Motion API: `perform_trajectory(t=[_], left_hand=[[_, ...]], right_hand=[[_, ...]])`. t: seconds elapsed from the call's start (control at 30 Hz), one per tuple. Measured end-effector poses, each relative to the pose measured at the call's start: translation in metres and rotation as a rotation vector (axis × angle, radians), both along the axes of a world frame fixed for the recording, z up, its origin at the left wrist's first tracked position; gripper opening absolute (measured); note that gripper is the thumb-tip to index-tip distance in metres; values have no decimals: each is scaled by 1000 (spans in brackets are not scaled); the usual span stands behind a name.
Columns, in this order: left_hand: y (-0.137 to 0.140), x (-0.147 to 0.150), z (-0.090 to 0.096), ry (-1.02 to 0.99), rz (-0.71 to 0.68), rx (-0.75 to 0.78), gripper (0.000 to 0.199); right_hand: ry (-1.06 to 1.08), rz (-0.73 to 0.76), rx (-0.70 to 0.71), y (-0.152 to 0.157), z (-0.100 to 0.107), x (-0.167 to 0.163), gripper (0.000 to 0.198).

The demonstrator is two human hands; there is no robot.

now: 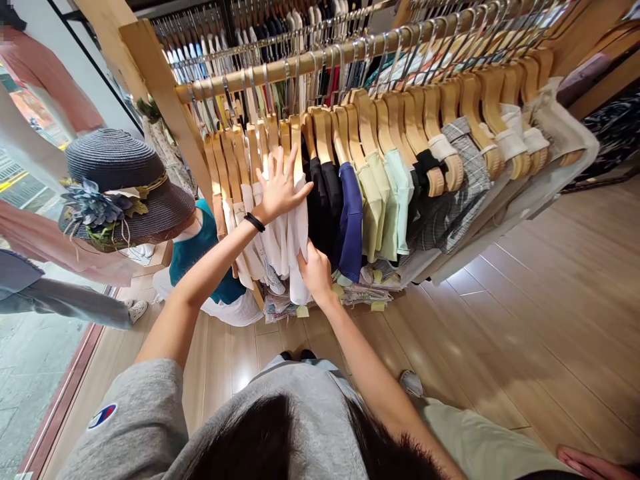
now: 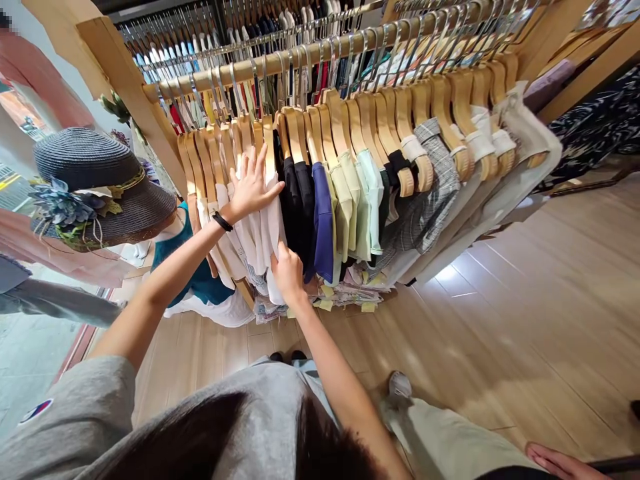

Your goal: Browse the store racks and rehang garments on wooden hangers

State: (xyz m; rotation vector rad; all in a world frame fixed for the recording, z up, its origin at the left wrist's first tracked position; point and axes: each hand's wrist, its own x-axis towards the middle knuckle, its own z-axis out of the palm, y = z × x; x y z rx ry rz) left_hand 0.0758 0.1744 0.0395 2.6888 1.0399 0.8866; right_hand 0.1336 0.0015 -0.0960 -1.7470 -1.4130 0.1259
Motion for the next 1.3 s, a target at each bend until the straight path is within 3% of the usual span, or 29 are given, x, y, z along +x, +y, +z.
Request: perform_trajectory(t=[0.27, 0.6, 0.8, 0.93, 1.07, 1.13, 1.23, 1.3], left_hand=[[-1, 11, 2, 75, -79, 40, 73], [-7, 18, 4, 127, -145, 49, 63], [-9, 18, 4, 151, -141, 55, 54], [-10, 14, 7, 166, -158, 52, 36], [-11, 10, 9, 247, -159, 68, 33], [-12, 8, 9, 270, -176, 84, 35], [-14, 6, 11, 300, -210, 91, 40], [-17, 6, 13, 342, -214, 98, 45]], right_hand=[[-82, 5, -90, -3, -5, 3, 54], [-74, 19, -81, -5, -7, 7, 51], [36, 63, 1, -3, -10, 12, 26], [232, -53, 81, 5, -22, 24, 39], [368, -183, 123, 26, -28, 31, 38], [428, -252, 139, 43, -24, 29, 43], [532, -365, 142, 75, -12, 25, 70], [597, -418, 149, 96, -2, 25, 79]])
